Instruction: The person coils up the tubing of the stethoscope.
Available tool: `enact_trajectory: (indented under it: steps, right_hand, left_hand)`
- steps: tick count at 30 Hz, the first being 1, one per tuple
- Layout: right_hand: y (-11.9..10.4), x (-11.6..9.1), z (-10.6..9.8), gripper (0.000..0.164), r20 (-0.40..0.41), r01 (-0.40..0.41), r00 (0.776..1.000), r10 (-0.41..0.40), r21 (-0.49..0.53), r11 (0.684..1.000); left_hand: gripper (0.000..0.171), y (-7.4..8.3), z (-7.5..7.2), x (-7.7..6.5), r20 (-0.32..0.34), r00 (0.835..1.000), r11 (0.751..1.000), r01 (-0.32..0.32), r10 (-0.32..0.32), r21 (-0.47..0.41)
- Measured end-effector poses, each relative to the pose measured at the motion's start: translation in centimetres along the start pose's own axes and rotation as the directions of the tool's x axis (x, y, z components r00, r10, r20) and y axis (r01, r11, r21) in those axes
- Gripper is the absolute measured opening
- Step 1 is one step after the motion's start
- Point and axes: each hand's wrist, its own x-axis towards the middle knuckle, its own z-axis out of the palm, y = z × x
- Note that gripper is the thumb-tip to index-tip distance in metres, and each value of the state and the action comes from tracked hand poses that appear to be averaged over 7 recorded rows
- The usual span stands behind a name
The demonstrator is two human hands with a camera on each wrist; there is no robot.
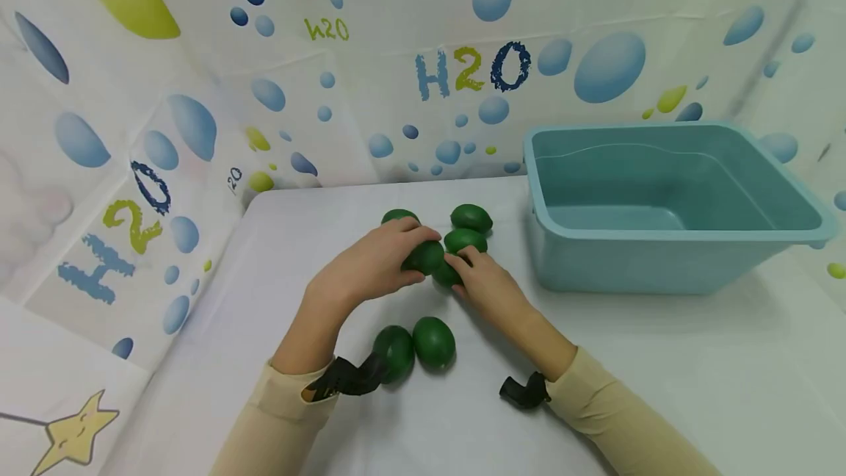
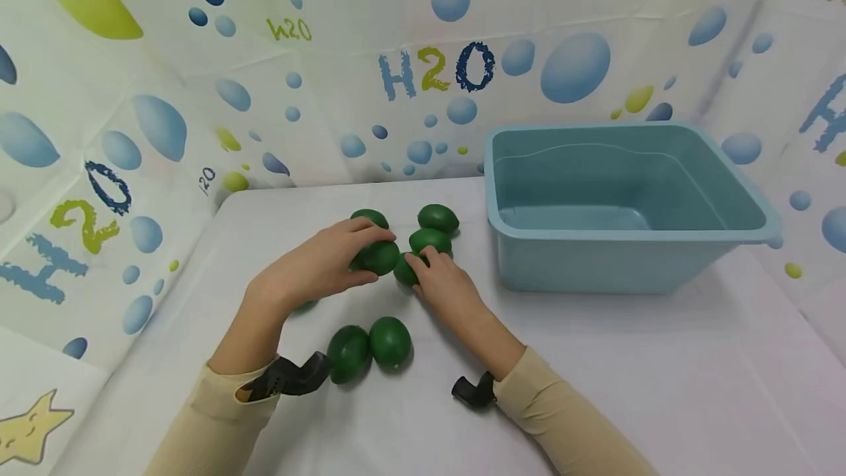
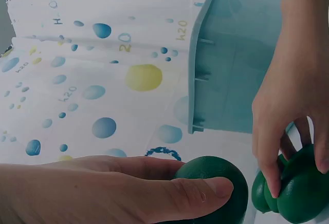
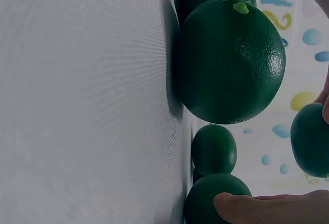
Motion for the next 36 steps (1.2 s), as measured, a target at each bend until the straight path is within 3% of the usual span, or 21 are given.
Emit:
enact_trajectory:
  steps: [22, 36]
  right_hand:
    - [-0.2, -0.2, -0.2, 0.04, 0.013, -0.014, 1.0, 0.014, -0.005, 1.0]
    - [-0.3, -0.1, -0.2, 0.043, -0.004, -0.001, 1.0, 0.001, -0.009, 1.0]
  left_hand:
    - [0.046, 0.6, -0.3, 2.1, 0.028, 1.0, 1.0, -0.001, 0.001, 0.016]
    - [0.046, 0.6, -0.4, 2.7, -0.012, 0.999, 0.999, -0.044, 0.044, 0.031]
